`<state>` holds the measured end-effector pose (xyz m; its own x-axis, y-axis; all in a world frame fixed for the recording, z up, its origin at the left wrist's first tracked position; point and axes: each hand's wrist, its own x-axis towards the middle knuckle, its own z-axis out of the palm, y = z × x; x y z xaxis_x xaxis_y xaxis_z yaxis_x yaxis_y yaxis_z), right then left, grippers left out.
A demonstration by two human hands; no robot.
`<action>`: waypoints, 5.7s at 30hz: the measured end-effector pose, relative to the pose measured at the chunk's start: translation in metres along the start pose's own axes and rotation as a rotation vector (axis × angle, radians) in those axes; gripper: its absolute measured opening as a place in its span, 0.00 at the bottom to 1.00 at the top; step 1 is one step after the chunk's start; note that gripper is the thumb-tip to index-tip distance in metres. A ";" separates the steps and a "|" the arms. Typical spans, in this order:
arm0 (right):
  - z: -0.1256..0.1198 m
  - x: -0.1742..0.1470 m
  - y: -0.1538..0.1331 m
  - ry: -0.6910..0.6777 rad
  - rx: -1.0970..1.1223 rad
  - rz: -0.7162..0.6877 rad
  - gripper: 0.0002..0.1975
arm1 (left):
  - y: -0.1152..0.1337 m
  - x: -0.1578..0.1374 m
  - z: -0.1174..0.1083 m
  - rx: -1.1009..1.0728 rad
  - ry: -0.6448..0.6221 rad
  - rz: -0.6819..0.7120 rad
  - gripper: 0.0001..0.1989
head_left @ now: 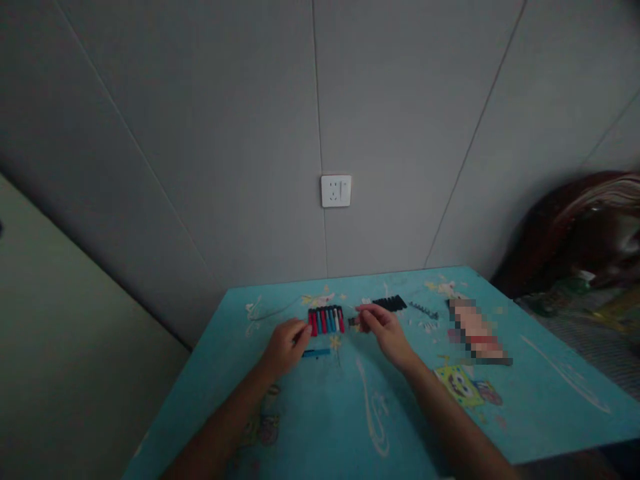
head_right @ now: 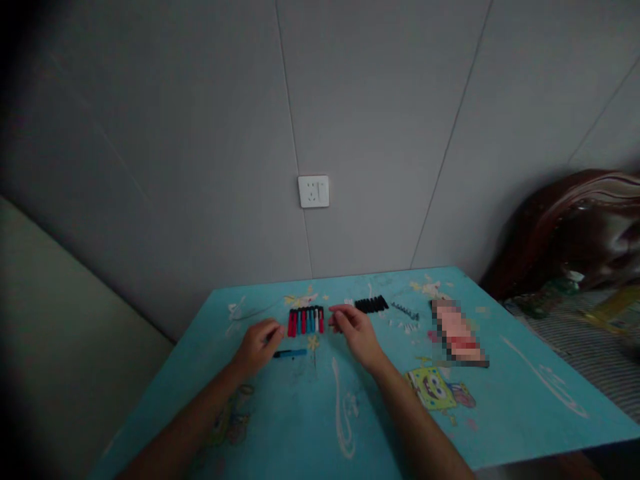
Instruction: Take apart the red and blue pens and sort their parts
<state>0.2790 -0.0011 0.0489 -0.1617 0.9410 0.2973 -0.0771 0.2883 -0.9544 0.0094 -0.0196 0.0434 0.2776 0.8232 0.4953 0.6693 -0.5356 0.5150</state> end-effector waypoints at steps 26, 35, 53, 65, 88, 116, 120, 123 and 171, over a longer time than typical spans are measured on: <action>0.043 -0.027 0.035 -0.234 -0.647 -0.022 0.09 | -0.011 -0.034 0.018 -0.137 0.071 -0.206 0.12; 0.047 -0.031 0.035 -0.237 -0.598 0.048 0.08 | -0.003 -0.033 0.029 -0.428 0.141 -0.330 0.11; 0.055 -0.031 0.037 -0.350 -0.720 -0.126 0.10 | 0.002 -0.040 0.028 -0.263 0.292 -0.094 0.09; 0.055 -0.032 0.037 -0.374 -0.730 -0.167 0.09 | 0.004 -0.042 0.024 -0.193 0.210 0.042 0.13; 0.054 -0.033 0.037 -0.294 -0.731 -0.203 0.04 | -0.005 -0.043 0.034 -0.190 -0.018 -0.016 0.26; 0.059 -0.034 0.032 -0.467 -0.748 -0.229 0.07 | -0.059 -0.007 0.030 0.198 0.078 -0.231 0.09; 0.058 -0.034 0.032 -0.471 -0.760 -0.246 0.07 | -0.055 -0.010 0.028 0.219 0.050 -0.176 0.10; 0.056 -0.035 0.031 -0.473 -0.762 -0.250 0.07 | -0.053 -0.015 0.024 0.264 0.032 -0.157 0.13; 0.051 -0.036 0.022 -0.511 -0.816 -0.282 0.08 | -0.046 -0.018 0.028 0.296 -0.042 -0.062 0.15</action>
<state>0.2331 -0.0379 0.0187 -0.6593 0.6860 0.3078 0.4899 0.7025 -0.5162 -0.0070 -0.0046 -0.0090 0.2544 0.8629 0.4366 0.8557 -0.4112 0.3141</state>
